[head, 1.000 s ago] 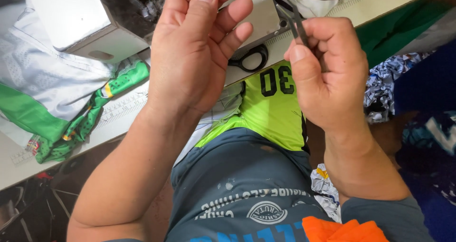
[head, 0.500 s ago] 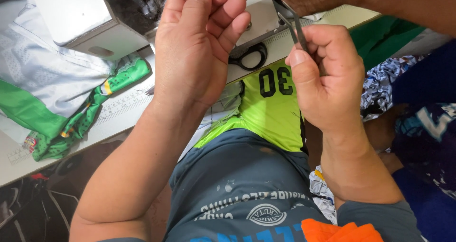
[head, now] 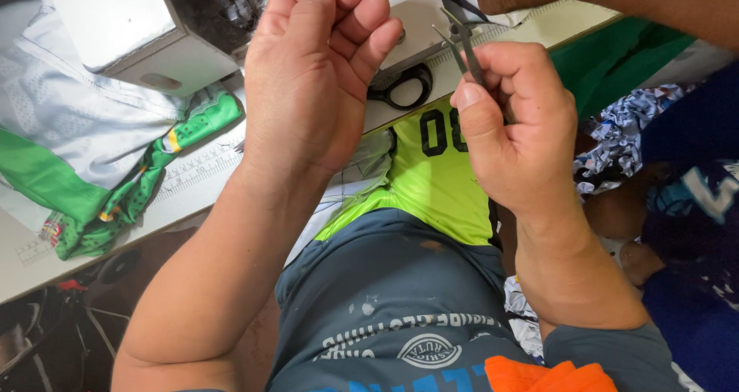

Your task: Threading an industrial sewing machine using tweezers and hands to guide the thread through various points.

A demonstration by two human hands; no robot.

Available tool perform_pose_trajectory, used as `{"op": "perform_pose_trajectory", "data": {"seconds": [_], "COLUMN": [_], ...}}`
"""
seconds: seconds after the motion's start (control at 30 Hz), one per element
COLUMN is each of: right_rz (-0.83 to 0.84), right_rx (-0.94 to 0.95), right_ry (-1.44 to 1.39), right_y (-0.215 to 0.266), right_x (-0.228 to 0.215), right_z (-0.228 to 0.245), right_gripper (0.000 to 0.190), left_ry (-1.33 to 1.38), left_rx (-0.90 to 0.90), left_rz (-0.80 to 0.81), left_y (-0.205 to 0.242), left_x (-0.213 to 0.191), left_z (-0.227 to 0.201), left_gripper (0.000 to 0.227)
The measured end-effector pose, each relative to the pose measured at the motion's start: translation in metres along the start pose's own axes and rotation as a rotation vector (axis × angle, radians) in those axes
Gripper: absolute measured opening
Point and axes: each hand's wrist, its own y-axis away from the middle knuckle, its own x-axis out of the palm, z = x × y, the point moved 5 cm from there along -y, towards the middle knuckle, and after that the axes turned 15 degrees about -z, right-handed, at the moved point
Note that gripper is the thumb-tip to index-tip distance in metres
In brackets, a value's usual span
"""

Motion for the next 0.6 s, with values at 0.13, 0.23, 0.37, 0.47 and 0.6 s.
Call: {"op": "perform_pose_trajectory", "data": {"seconds": [0.13,0.23,0.37,0.47,0.6], "right_rz": [0.007,0.014,0.012,0.018,0.030], "right_rx": [0.007,-0.001,0.022,0.009,0.029], "right_ry": [-0.024,-0.034,-0.025,-0.058,-0.063], "right_y": [0.000,-0.002,-0.004,-0.006,-0.011], "right_x": [0.000,0.000,-0.004,-0.004,-0.005], "right_z": [-0.003,-0.007,-0.010,-0.013,-0.011], "right_gripper": [0.023,0.020,0.022,0.021,0.023], "left_ry": [-0.030,-0.036,-0.060,-0.066,-0.107], "left_rx": [0.003,-0.020,-0.027,-0.047,-0.057], "left_rz": [0.008,-0.019,-0.068,-0.098,-0.104], "left_y": [0.003,0.001,0.003,0.004,0.002], "left_x": [0.002,-0.002,-0.004,-0.001,0.005], "left_z": [-0.001,0.000,0.000,-0.001,0.000], "left_gripper": [0.009,0.007,0.013,0.012,0.009]}}
